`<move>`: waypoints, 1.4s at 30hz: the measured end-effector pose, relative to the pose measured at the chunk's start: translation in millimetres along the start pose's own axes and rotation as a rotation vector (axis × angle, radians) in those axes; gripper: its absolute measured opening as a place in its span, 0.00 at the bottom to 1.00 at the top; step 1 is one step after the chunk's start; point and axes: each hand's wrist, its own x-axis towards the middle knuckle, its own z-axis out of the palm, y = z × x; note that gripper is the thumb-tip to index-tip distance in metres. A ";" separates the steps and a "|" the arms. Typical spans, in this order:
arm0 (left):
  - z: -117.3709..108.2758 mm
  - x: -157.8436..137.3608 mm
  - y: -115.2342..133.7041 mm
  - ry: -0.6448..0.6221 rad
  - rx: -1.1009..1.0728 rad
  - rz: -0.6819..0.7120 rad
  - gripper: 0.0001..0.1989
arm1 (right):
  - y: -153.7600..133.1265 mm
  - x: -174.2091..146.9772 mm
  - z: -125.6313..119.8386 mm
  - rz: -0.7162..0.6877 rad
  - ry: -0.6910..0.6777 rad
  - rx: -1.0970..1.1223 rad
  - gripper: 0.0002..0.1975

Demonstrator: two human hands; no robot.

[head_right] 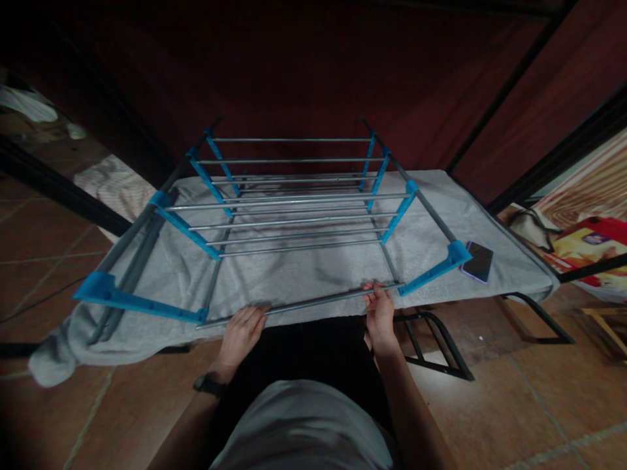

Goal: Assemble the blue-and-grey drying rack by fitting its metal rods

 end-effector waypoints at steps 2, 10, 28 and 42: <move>-0.4 -3.1 -2.6 0.004 -0.005 -0.010 0.14 | 2.2 -4.8 2.5 -0.008 -0.017 -0.002 0.09; -1.3 -1.5 -2.3 -0.007 0.027 0.000 0.14 | 3.9 -11.1 3.0 0.010 -0.007 0.032 0.08; -4.2 3.9 2.0 -0.022 0.037 0.006 0.14 | 4.4 -5.6 -1.0 0.007 0.002 0.049 0.08; -2.5 4.8 1.4 -0.038 0.009 -0.013 0.14 | 4.9 -2.8 0.2 0.008 -0.014 0.062 0.07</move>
